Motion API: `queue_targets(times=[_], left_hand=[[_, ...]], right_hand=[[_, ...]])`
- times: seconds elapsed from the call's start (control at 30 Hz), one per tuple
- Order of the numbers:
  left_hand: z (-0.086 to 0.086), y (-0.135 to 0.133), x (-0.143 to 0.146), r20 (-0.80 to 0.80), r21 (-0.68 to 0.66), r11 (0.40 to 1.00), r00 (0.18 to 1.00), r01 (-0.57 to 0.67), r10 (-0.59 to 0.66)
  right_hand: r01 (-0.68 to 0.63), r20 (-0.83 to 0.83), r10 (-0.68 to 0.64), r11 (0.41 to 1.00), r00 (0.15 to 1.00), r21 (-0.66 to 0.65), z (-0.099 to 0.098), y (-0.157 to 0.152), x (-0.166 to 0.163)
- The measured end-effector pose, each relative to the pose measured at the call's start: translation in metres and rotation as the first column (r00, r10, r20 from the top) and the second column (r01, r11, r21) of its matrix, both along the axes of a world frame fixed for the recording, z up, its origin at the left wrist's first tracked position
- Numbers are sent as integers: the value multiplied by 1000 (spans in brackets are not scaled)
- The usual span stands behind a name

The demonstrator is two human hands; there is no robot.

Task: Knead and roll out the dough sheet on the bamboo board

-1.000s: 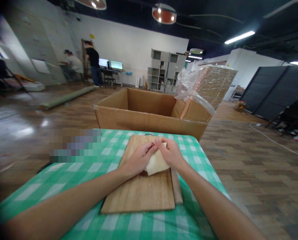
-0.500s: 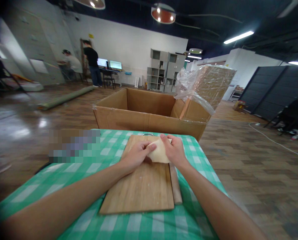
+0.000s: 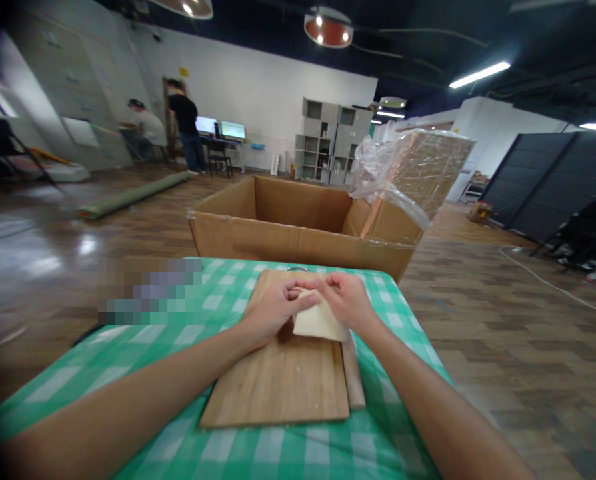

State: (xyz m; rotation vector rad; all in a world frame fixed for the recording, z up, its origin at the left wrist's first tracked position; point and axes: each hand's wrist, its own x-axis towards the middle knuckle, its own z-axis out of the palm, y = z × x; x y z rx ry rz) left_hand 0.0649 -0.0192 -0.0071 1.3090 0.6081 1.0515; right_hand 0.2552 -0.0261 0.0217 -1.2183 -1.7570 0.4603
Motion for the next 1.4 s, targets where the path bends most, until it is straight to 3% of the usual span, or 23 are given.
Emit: queue_targets(times=[0.1, 0.2, 0.27, 0.33, 0.43, 0.5, 0.57, 0.7, 0.9, 1.1, 1.23, 1.33, 1.4], left_hand=[[-4, 2, 2, 122, -157, 987, 992, 40, -21], [-4, 6, 2, 197, -196, 980, 980, 15, 24], [-4, 8, 1, 195, -156, 986, 977, -56, 86], [-3, 8, 1, 141, -65, 989, 980, -132, 140], [0, 7, 2, 74, 54, 975, 974, -216, 212], [2, 5, 4, 84, 56, 968, 967, -245, 240], [2, 3, 5, 118, 0, 976, 969, -220, 218], [-4, 1, 6, 160, -161, 986, 985, -44, 71], [-6, 0, 4, 17, -76, 994, 996, -82, 84], [2, 0, 2, 43, 10, 990, 990, -137, 137], [4, 0, 0, 12, 103, 986, 991, -131, 130], [3, 0, 0, -21, 97, 991, 996, -88, 91], [1, 1, 0, -20, 63, 992, 994, -108, 109]], right_hand=[[162, -54, -157, 980, 986, 112, -1, -1, -1], [90, -113, -88, 996, 990, 19, -4, -1, -6], [-66, -99, 58, 994, 993, -83, -7, -1, -9], [-138, -33, 135, 984, 990, -109, -9, -2, -12], [-67, 54, 68, 997, 996, -22, -9, -5, -15], [-35, 37, 34, 999, 999, 19, -9, -7, -16], [-17, -14, 18, 1000, 1000, 25, -9, -7, -16], [36, -109, -37, 999, 993, -14, -11, -4, -15], [-155, -184, 122, 972, 975, -177, -8, -1, -8], [-173, -359, 84, 960, 929, -222, -2, -3, -9], [-329, -488, 161, 902, 858, -281, 0, -4, -7], [-401, -539, 198, 870, 819, -289, 2, -4, -4], [-382, -548, 180, 881, 817, -280, 3, -4, -3]])
